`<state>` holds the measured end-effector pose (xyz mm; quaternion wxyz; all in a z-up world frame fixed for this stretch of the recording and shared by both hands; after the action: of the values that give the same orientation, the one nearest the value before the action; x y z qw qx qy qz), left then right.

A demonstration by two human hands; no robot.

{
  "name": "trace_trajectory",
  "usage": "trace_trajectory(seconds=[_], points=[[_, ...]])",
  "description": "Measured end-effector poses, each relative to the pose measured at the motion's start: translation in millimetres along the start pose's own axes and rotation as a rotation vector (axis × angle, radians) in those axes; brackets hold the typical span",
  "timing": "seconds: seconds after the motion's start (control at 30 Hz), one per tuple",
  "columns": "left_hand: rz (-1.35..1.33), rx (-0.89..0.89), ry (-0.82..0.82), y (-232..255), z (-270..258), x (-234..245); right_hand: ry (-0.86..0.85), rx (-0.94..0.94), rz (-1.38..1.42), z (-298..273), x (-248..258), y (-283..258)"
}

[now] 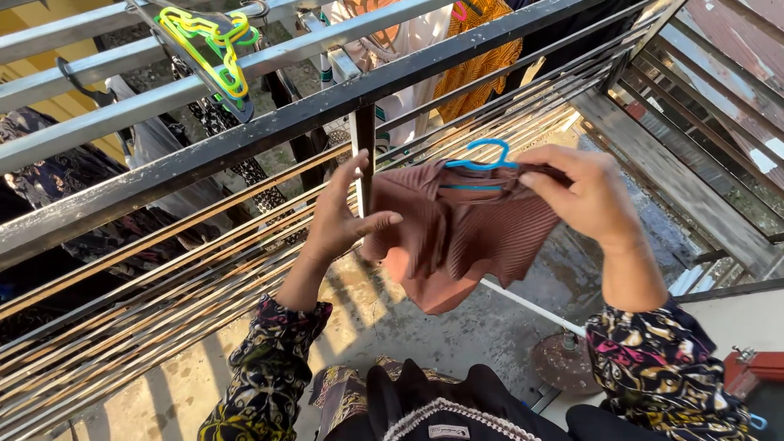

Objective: Hanging wet clothes on hangers and placing them on a balcony drying rack

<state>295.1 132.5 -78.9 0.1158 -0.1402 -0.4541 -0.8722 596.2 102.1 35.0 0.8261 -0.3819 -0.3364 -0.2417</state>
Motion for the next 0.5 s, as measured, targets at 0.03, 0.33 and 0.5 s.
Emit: trace_trajectory(seconds=[0.03,0.33,0.5], points=[[0.003,0.003,0.007,-9,-7,-5,-0.005,0.006,0.002,-4,9,3],[0.018,0.534,-0.486,-125,-64,-109,0.006,0.081,-0.092,-14,77,-3],[0.313,0.456,-0.606,-162,-77,-144,0.140,-0.023,0.001,-10,112,10]])
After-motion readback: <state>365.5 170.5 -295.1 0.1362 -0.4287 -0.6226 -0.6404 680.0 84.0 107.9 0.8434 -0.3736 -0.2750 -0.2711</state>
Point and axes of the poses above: each hand's wrist, its own z-axis towards the middle knuckle, its own x-axis out of the back of the hand, y = z × x, the point moved 8 cm from there along z, towards the middle knuckle, and after that the axes turned 1 degree about z, right-handed, at the moved point
